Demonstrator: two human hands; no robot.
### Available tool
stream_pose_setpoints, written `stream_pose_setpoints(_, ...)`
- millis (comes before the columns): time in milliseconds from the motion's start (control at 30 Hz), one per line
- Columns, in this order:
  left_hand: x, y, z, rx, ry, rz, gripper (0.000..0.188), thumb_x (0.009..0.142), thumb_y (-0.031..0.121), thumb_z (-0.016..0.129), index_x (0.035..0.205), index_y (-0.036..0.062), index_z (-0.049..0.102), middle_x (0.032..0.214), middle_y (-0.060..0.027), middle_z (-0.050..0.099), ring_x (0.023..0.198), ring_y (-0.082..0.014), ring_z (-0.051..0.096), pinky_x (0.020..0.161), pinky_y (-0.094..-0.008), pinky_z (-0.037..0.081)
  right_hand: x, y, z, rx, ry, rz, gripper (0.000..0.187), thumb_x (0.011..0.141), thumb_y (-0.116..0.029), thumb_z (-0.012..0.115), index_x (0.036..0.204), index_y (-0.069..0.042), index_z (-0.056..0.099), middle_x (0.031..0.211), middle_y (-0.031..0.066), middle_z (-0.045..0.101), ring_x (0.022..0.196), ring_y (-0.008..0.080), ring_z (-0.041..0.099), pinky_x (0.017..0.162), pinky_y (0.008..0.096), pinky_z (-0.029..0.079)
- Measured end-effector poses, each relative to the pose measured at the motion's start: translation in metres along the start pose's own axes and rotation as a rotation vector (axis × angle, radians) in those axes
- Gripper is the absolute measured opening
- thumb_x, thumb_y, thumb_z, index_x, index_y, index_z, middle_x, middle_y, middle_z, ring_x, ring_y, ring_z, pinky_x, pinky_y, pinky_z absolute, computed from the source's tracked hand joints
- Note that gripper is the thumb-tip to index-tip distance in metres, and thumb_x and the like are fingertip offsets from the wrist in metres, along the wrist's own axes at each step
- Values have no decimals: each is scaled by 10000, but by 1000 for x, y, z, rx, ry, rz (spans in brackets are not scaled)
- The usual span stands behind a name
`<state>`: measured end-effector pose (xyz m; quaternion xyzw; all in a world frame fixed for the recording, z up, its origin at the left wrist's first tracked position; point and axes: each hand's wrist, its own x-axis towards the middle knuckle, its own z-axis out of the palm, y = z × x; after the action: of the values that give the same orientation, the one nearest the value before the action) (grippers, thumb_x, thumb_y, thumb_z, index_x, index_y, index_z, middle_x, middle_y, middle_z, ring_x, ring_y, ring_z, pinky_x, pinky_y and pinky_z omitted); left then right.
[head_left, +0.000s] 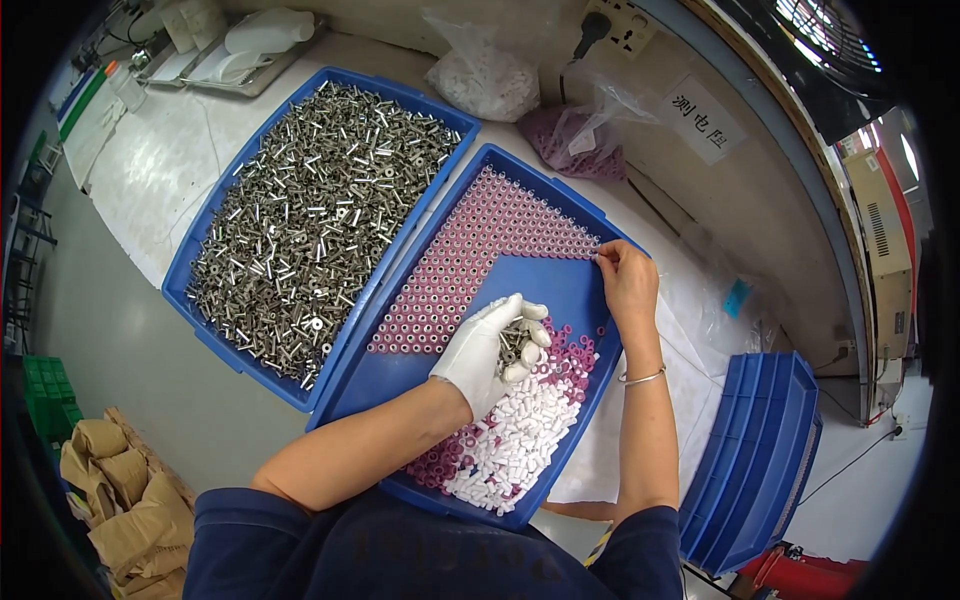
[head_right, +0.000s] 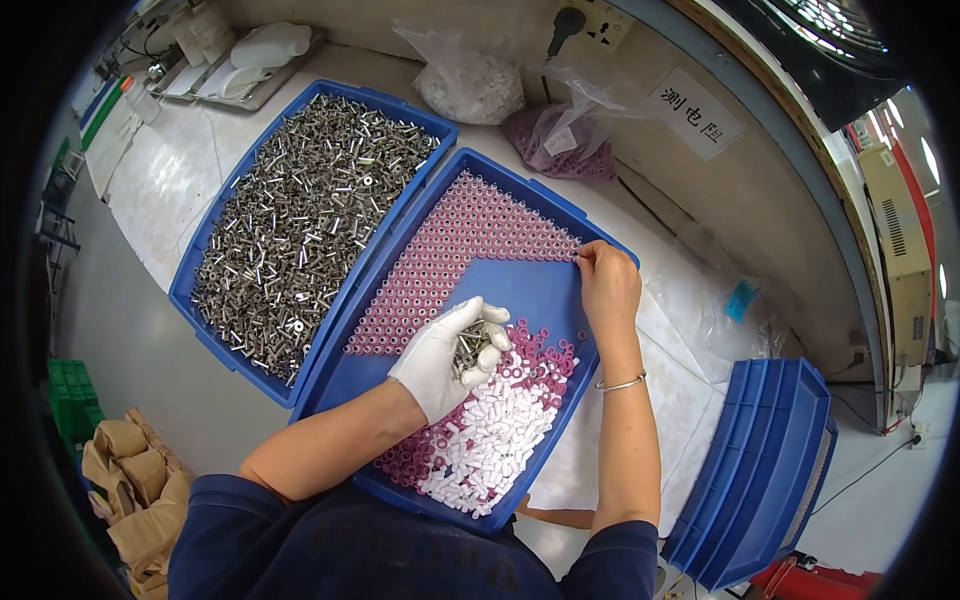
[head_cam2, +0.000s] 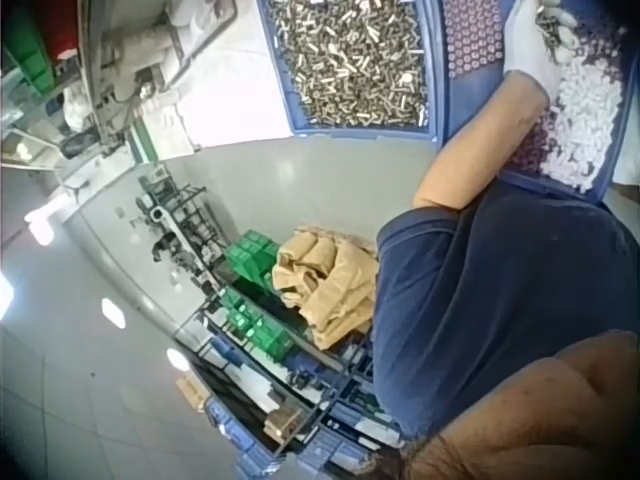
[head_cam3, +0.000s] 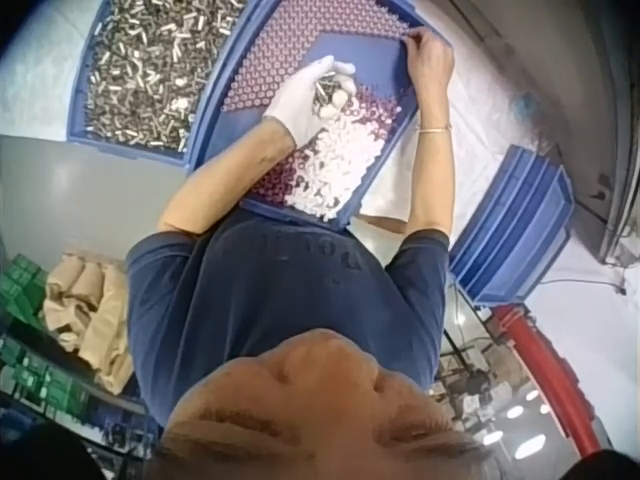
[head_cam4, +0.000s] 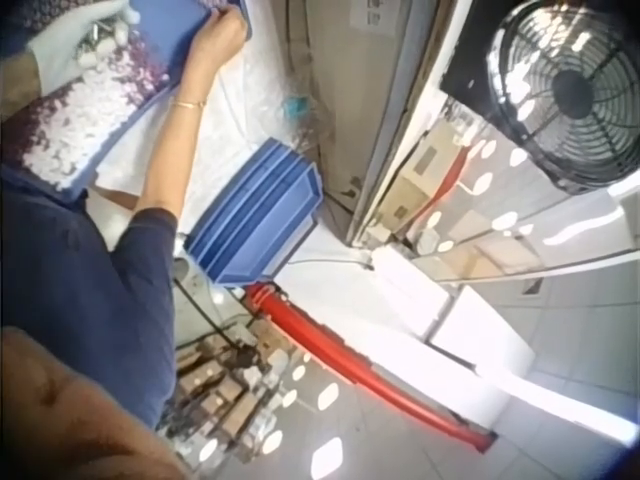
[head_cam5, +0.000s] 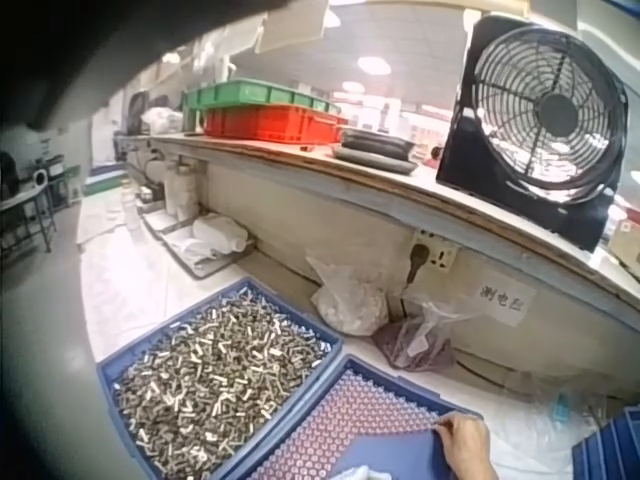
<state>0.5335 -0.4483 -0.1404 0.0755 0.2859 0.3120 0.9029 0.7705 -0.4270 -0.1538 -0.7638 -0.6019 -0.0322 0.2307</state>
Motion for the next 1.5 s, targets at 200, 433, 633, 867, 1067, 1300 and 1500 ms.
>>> stream_pose_setpoints(200, -4, 2, 16, -71, 112, 44, 285, 1097, 255, 426, 1129, 34, 603, 845, -99, 680, 574, -85, 549, 396, -181, 348, -10, -28, -22, 10, -55, 31, 73, 794, -40, 727, 855, -34, 687, 737, 75, 688, 665, 228, 628, 667, 329, 517)
stream_pose_setpoints(433, -7, 3, 11, 84, -9, 64, 270, 1096, 226, 412, 1148, 33, 594, 861, -110, 677, 592, -91, 555, 433, -184, 375, -69, -45, -68, -29, -390, -55, 80, 742, -10, 708, 812, -42, 690, 750, 55, 664, 649, 212, 582, 648, 308, 492)
stream_pose_setpoints(633, -5, 3, 6, 45, -88, 39, 280, 1097, 244, 421, 1177, 31, 586, 897, -113, 684, 593, -94, 553, 430, -180, 368, -102, -49, -77, -46, -388, -169, 98, 719, -28, 747, 799, -57, 699, 804, 40, 633, 764, 217, 569, 763, 318, 471)
stream_pose_setpoints(867, -4, 2, 8, -43, -87, 66, 290, 1087, 241, 460, 1247, 25, 569, 955, -108, 697, 622, -92, 586, 416, -168, 370, -113, -53, -71, -47, -345, -160, 97, 725, -58, 755, 806, -76, 706, 854, 44, 624, 833, 211, 565, 813, 319, 448)
stream_pose_setpoints(1067, -9, 6, 17, 22, -14, 82, 285, 1077, 217, 482, 1263, 22, 572, 1015, -119, 705, 697, -104, 646, 423, -159, 400, -119, -58, -66, -119, -298, -116, 102, 716, -58, 752, 804, -65, 703, 838, 58, 618, 834, 213, 559, 806, 315, 443)
stream_pose_setpoints(1300, -3, 6, 8, 42, -141, 77, 251, 1073, 231, 499, 1186, 30, 598, 1013, -121, 710, 715, -111, 668, 422, -148, 410, -109, -56, -73, 16, -288, 5, 82, 733, -57, 736, 807, -62, 703, 782, 54, 631, 761, 218, 555, 803, 314, 445)
stream_pose_setpoints(1500, -4, 5, 7, 30, -131, 56, 217, 1063, 211, 522, 1156, 32, 602, 985, -110, 712, 701, -107, 663, 420, -145, 408, -86, -44, -58, 198, -206, 89, 62, 763, -55, 727, 821, -56, 704, 734, 48, 642, 697, 226, 546, 801, 315, 449)
